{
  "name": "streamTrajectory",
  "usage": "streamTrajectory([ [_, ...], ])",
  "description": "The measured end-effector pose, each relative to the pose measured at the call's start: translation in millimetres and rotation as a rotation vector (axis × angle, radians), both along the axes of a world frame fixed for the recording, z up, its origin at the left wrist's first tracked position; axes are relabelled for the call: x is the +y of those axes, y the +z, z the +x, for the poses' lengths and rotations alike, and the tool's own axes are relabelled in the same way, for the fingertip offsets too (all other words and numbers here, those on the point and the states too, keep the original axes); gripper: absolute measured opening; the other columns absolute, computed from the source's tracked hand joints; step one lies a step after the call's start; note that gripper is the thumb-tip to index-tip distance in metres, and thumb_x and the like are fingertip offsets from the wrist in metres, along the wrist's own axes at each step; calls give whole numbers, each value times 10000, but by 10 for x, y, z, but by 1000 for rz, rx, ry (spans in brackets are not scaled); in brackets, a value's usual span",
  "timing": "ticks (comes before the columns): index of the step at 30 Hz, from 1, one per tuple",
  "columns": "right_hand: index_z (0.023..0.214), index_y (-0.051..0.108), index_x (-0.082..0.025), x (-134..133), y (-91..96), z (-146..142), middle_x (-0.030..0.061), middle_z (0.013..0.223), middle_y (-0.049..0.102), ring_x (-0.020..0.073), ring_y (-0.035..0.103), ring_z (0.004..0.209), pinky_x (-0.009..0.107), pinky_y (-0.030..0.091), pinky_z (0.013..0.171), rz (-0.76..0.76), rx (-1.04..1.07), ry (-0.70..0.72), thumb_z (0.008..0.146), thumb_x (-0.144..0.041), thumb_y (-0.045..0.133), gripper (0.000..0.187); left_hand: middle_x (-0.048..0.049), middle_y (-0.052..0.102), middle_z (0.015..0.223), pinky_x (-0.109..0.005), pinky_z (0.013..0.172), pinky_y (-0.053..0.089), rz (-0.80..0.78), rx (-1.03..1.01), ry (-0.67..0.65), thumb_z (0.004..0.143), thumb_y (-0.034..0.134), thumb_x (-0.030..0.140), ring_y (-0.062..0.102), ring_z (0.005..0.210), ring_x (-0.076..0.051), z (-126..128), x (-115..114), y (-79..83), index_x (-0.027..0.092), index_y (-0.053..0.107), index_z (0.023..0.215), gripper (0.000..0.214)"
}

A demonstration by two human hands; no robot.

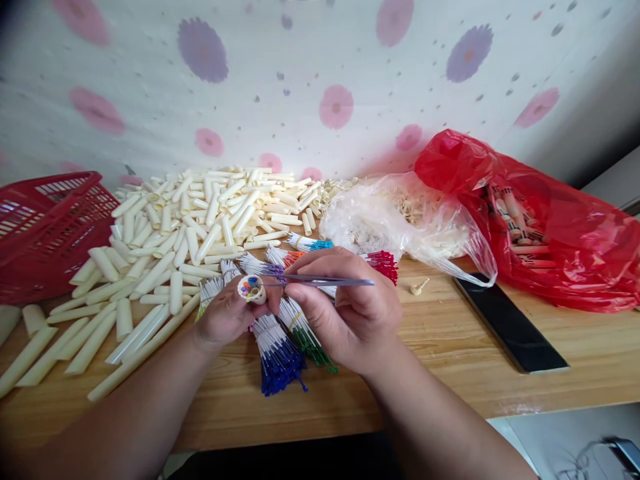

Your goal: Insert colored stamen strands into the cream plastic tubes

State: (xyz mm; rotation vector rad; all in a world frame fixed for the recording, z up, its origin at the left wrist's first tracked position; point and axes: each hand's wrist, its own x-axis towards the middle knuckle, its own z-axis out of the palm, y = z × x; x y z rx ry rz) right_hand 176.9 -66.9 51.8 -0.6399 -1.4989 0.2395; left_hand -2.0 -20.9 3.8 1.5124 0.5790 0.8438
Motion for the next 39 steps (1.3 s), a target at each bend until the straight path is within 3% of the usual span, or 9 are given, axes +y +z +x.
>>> streamTrajectory([
  [4,894,626,-224,8,-10,8,36,776,690,208,687,737,376,580,635,6,23,46,781,-127,666,153,-7,427,527,-283,469,213,12,-23,-25,772,428,712,297,470,-106,3,-2,-7,147,638,637,618],
  [15,955,617,-243,-57,-45,35,22,777,684,206,685,740,346,569,585,58,-11,1,766,-123,684,234,-29,463,559,-279,460,225,-31,10,-35,758,439,717,316,504,-122,7,9,-51,154,638,639,609],
  [22,888,637,-243,-45,-58,57,20,768,690,194,676,702,339,567,584,13,-12,-52,781,-155,670,143,-21,480,574,-270,470,236,-29,12,-45,783,470,674,318,501,-111,5,12,-61,151,647,671,563],
  [28,903,634,-244,-95,-42,33,21,758,688,187,667,679,332,560,570,53,-58,-107,784,-141,657,159,-18,478,630,-263,533,322,62,11,74,772,520,655,390,586,-126,49,6,-76,149,614,689,521],
  [33,961,634,-227,-123,-47,-4,33,813,694,178,669,722,322,564,610,75,-85,-120,776,-100,655,225,0,427,687,-266,592,318,148,50,60,812,506,612,382,655,-135,75,12,-4,158,559,720,466],
  [39,952,644,-238,-166,-14,21,24,760,689,187,670,679,326,568,547,78,-34,-90,752,-92,672,249,-16,473,681,-274,580,351,96,-15,99,791,538,605,410,635,-141,50,6,-103,158,616,731,458],
])
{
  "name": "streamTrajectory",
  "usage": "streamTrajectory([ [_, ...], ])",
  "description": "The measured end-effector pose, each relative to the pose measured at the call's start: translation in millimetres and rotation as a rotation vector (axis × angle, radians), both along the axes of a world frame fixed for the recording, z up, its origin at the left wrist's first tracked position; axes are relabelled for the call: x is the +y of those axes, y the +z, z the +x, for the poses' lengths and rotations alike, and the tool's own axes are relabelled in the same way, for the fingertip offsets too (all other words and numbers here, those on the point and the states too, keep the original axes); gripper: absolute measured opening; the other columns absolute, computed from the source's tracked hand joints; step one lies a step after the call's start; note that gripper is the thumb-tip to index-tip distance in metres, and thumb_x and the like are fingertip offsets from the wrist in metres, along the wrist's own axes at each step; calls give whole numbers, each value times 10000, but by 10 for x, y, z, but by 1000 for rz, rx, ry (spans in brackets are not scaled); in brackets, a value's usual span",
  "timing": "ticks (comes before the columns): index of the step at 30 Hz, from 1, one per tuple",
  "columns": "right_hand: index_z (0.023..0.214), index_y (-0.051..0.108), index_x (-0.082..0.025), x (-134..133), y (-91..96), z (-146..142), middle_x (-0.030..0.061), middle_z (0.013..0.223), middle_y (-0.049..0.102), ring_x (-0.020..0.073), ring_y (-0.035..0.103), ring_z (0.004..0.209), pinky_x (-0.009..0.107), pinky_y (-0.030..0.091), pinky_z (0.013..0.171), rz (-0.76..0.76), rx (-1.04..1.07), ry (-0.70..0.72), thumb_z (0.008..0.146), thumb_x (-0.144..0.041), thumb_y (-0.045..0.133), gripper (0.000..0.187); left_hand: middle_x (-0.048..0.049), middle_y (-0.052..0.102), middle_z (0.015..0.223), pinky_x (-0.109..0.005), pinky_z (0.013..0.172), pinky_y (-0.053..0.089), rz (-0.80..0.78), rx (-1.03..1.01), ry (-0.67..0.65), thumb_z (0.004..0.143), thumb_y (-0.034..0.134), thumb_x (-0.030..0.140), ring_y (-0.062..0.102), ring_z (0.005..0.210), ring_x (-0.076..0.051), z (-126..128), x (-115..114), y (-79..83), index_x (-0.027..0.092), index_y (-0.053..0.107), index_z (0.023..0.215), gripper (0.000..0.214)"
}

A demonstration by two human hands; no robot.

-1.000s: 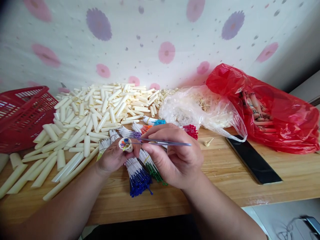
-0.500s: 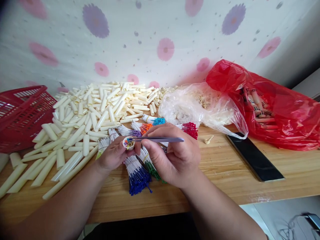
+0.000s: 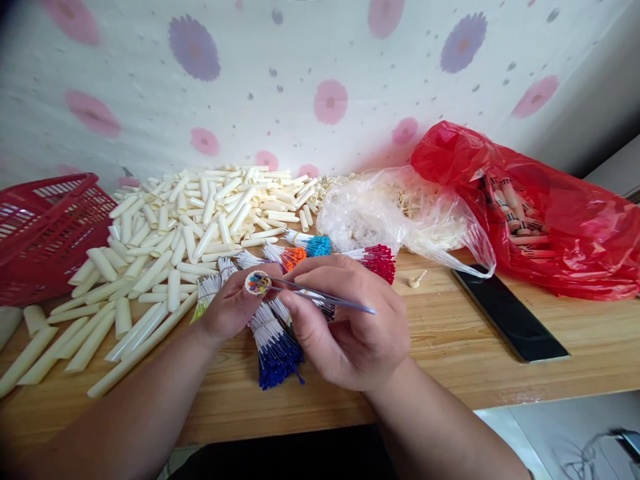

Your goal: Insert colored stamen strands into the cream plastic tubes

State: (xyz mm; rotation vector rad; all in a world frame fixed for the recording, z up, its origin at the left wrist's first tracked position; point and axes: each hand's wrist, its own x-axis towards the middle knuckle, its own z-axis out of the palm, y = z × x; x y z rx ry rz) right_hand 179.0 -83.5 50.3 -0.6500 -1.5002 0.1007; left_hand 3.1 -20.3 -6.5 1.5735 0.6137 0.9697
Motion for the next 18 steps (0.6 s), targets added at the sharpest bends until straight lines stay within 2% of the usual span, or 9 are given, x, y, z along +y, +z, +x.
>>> streamTrajectory([
  [3,932,644,-231,-7,14,12,25,740,684,192,671,674,326,568,537,4,14,3,748,-93,678,233,-39,537,701,-278,578,366,-34,-40,-6,781,543,617,441,644,-151,-17,0,-66,165,674,801,470],
  [7,931,638,-215,-3,15,14,37,778,693,176,668,662,308,573,540,-8,-2,12,762,-98,674,210,-54,582,703,-289,581,387,-34,-3,-14,775,517,650,452,622,-156,-33,13,-68,169,701,822,517],
  [13,939,626,-194,-18,21,17,39,798,701,175,680,717,303,583,600,15,-74,-42,766,-104,674,200,-52,585,754,-277,630,400,27,-31,-119,819,510,594,468,667,-147,-44,49,-62,158,702,844,476],
  [18,917,621,-173,-20,42,5,48,777,691,163,682,718,282,577,604,30,-121,-36,780,-78,649,169,-50,579,765,-302,690,422,37,-31,-132,843,499,560,500,711,-165,-45,55,-104,166,691,869,439],
])
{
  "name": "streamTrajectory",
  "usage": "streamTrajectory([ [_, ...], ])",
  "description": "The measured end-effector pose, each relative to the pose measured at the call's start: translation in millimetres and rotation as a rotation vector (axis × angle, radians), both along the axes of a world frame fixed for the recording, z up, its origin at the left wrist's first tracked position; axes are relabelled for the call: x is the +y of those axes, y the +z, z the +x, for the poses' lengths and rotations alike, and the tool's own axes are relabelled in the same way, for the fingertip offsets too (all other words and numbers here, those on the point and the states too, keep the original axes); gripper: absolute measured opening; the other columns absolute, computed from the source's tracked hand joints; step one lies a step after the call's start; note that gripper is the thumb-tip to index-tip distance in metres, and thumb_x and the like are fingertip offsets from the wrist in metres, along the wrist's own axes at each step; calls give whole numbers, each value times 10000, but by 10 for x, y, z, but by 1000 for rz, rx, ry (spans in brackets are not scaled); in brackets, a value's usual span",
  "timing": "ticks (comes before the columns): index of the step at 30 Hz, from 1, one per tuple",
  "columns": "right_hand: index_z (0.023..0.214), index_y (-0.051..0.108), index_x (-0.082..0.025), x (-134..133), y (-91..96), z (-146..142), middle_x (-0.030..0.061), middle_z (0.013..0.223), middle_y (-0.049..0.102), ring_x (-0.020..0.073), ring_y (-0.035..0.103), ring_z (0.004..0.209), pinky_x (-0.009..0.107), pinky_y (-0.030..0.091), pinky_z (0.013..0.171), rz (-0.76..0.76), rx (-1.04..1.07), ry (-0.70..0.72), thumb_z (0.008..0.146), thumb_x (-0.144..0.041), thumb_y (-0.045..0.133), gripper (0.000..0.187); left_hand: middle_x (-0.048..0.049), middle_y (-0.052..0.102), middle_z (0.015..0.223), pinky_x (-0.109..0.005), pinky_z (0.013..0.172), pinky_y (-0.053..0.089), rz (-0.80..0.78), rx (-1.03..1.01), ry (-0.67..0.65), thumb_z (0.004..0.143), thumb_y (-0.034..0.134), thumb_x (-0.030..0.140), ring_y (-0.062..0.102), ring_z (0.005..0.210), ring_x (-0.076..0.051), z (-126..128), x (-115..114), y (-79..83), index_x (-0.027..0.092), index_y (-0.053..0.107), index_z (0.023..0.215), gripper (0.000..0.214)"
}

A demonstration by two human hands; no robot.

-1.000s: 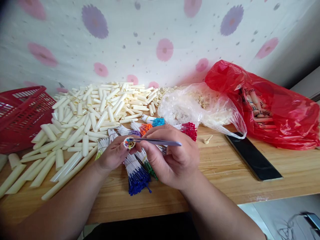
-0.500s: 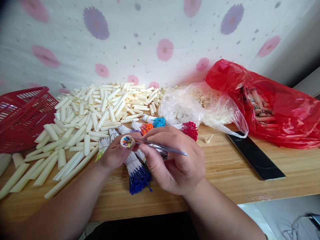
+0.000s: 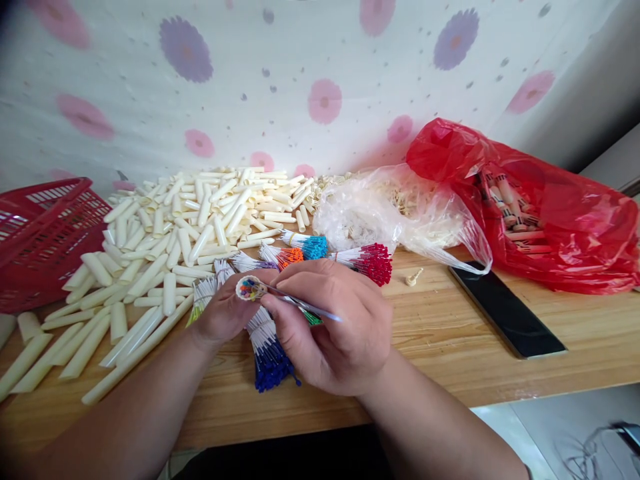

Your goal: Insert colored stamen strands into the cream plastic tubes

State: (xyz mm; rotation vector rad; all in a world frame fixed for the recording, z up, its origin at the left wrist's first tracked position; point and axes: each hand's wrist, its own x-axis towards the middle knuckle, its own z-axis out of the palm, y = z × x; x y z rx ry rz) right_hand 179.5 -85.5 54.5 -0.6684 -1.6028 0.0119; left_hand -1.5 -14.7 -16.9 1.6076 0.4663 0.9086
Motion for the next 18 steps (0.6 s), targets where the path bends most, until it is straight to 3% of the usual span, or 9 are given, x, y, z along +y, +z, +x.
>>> streamTrajectory([
  [6,899,614,-177,-3,12,-17,38,761,683,152,675,699,272,574,596,4,-37,-31,795,-74,628,148,-35,523,742,-294,665,397,34,51,3,852,472,573,461,693,-157,29,-10,79,152,626,808,451],
  [12,898,599,-167,-17,6,-37,25,747,669,127,655,683,232,556,584,-17,-67,-85,784,-53,637,166,-39,544,803,-282,701,384,298,164,194,855,457,586,497,770,-169,64,-33,204,142,610,850,470],
  [18,945,612,-164,-17,-27,-21,48,790,673,153,669,725,274,574,609,4,-16,-38,780,-52,630,200,-31,520,764,-275,659,372,238,128,186,862,447,581,463,719,-158,48,-18,166,138,607,817,473],
])
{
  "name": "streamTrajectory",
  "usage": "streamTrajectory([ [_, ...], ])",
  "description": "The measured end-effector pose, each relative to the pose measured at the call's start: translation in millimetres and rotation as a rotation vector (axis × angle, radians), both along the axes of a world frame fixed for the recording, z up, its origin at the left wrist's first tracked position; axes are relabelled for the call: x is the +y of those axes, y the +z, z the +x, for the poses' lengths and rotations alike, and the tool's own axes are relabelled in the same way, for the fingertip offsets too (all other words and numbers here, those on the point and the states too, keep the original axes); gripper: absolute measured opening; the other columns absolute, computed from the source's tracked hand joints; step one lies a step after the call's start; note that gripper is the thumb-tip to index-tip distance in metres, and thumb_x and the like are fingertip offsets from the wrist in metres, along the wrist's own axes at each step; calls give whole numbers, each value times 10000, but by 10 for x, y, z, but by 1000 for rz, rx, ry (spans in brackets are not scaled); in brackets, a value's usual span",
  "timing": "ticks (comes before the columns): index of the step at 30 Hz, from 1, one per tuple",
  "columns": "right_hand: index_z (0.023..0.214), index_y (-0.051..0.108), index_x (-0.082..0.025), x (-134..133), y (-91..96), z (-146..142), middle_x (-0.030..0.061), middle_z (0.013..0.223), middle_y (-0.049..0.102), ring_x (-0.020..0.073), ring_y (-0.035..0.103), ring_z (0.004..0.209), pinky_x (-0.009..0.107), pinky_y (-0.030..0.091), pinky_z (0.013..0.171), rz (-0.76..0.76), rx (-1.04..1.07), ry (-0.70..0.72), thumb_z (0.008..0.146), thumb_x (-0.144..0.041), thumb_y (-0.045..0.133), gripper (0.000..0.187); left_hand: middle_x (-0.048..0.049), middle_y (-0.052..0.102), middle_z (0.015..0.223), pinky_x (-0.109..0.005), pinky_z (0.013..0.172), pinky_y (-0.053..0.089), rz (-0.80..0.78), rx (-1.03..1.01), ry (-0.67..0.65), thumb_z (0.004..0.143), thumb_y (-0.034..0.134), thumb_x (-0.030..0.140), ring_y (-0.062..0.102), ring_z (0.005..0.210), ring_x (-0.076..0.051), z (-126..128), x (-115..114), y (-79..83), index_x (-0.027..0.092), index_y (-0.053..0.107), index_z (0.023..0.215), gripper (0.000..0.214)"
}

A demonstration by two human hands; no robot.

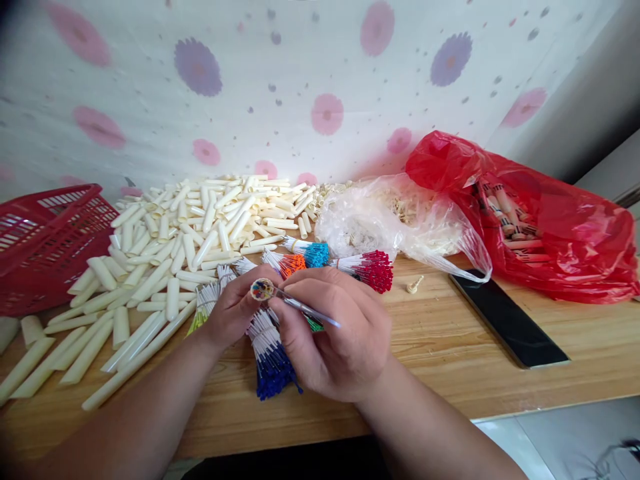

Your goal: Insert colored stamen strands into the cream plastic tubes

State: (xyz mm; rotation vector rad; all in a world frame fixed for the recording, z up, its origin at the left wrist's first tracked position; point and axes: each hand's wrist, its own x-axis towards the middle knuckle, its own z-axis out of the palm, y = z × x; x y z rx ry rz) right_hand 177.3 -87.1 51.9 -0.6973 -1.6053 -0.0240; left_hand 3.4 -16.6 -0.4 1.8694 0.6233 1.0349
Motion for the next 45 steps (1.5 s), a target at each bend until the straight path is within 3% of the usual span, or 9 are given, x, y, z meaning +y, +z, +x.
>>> streamTrajectory([
  [9,943,613,-167,5,6,24,42,793,679,152,674,741,275,574,637,3,-24,9,784,-58,639,194,-27,492,739,-296,653,349,-150,-66,-92,852,466,580,440,705,-160,-22,-3,-58,144,579,768,458],
  [36,950,626,-186,-44,4,16,31,787,680,169,670,704,293,556,568,-31,66,61,759,-55,652,233,-14,458,694,-293,628,334,-158,-18,-138,853,465,568,410,665,-148,-21,-20,-18,142,567,734,454],
  [45,951,611,-217,-13,-44,-29,27,784,688,171,668,693,297,563,541,-13,22,-2,789,-105,646,200,-4,433,690,-285,627,328,-200,-23,-148,842,478,579,395,666,-143,-18,-30,-32,149,540,721,451],
])
